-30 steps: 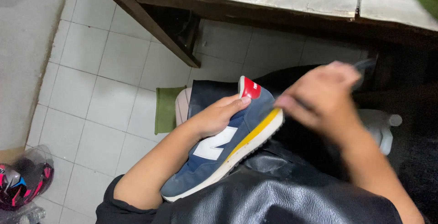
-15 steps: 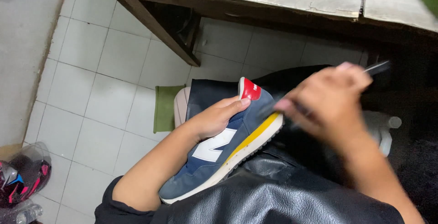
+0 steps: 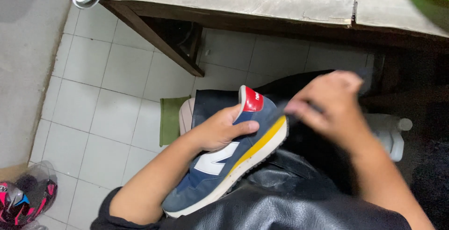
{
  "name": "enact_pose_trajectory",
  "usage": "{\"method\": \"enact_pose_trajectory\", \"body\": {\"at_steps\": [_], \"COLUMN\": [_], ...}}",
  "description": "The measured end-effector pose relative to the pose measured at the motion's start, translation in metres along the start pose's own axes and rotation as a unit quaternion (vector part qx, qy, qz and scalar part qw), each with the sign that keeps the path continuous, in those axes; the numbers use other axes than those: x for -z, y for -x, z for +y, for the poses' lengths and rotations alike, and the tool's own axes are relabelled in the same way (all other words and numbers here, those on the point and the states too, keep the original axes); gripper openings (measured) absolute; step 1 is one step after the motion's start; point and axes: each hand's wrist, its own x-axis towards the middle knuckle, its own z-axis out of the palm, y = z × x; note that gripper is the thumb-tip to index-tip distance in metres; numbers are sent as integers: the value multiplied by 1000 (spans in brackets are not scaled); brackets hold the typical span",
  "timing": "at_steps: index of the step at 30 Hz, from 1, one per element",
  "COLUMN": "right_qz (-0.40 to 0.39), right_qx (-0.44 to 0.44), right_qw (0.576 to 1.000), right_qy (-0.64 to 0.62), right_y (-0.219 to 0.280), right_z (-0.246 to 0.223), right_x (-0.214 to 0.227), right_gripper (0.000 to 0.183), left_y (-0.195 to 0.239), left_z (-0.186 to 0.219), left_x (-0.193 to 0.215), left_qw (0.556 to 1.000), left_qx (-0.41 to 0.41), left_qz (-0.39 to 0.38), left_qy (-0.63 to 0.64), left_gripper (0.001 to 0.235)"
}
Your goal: The person cleans a blue and red sneaker using a brush. They scrub the upper part of the shoe and then rotate it to clean the sole and the side edges.
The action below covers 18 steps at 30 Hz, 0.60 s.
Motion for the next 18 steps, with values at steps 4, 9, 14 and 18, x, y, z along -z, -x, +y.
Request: {"method": "enact_pose_trajectory", "body": {"at_steps": [4, 9, 14, 18], "right_qz": [57, 80, 62, 40], "right_qx": [-117, -131, -140, -127], "right_qw": [991, 986, 978, 975], "right_qy": [28, -66, -140, -178], "right_y": [18, 27, 30, 30], "right_z": [34, 7, 1, -3], "right_x": [11, 19, 17, 9], "right_gripper": [19, 14, 13, 12], "left_y": [15, 31, 35, 40], "left_z": [19, 25, 30, 18], "left_x": [17, 23, 19, 12], "left_qw": [999, 981, 957, 939], "left_qx": [10, -145, -242, -248], "left_qz": [-7, -36, 2, 60], "left_qy": [-36, -128, -160, -232], "left_gripper": [64, 35, 25, 30]}}
